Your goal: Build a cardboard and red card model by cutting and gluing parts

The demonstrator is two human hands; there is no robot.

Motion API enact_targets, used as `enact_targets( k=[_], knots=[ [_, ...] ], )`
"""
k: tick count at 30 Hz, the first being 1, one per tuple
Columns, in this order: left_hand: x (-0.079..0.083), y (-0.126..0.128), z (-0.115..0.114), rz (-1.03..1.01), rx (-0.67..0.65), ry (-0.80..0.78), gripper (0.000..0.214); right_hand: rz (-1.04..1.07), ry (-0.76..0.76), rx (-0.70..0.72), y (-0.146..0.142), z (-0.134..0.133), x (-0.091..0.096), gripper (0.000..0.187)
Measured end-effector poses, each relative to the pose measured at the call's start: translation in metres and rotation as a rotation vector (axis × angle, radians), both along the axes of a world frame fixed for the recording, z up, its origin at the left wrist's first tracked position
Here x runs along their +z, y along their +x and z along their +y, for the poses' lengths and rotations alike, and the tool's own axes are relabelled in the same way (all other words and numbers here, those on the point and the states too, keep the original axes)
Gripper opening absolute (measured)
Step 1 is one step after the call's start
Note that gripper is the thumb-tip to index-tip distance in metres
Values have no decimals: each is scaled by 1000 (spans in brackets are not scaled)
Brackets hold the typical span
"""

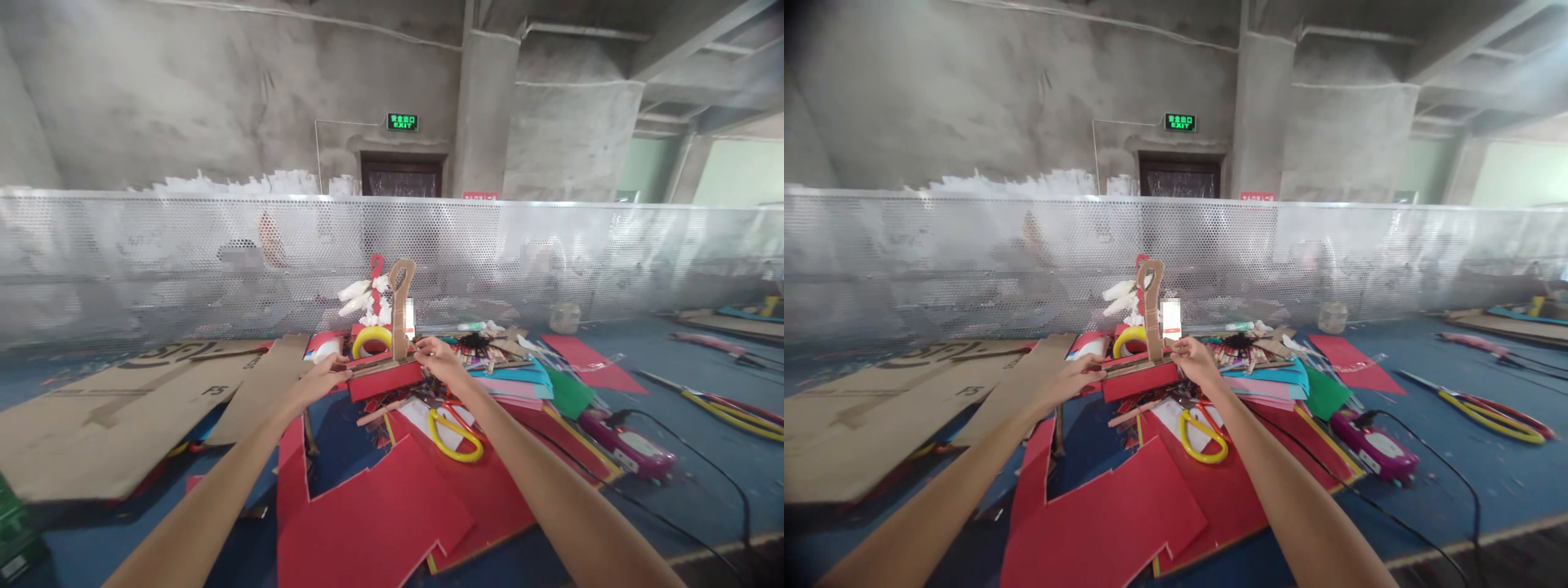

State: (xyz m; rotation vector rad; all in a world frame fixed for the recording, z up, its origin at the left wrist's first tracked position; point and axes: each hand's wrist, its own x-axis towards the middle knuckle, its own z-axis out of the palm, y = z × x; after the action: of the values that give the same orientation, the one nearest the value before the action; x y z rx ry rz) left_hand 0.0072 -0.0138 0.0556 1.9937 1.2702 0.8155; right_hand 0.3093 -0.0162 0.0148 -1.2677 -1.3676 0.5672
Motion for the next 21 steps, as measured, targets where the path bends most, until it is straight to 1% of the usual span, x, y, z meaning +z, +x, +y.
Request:
enact_targets(
  k=[3, 6, 11, 15, 21],
  knots=[
    [-3, -1, 4, -21, -19, -11, 42, -10, 4, -3, 1, 1, -1, 24],
    [-5, -2, 6, -28, -23, -20, 43, -19, -3, -5, 0, 0, 0, 24],
    [-3, 0, 4, -17, -24, 36, 47, -31, -15, -12, -1, -1, 0, 28],
    [-2, 1, 6, -16, -40, 73, 45, -33, -18, -20, -1, 0, 0, 27],
    [-10, 0, 14, -4, -63, 77, 48, -27, -17, -22, -2, -2, 1, 28]
  ],
)
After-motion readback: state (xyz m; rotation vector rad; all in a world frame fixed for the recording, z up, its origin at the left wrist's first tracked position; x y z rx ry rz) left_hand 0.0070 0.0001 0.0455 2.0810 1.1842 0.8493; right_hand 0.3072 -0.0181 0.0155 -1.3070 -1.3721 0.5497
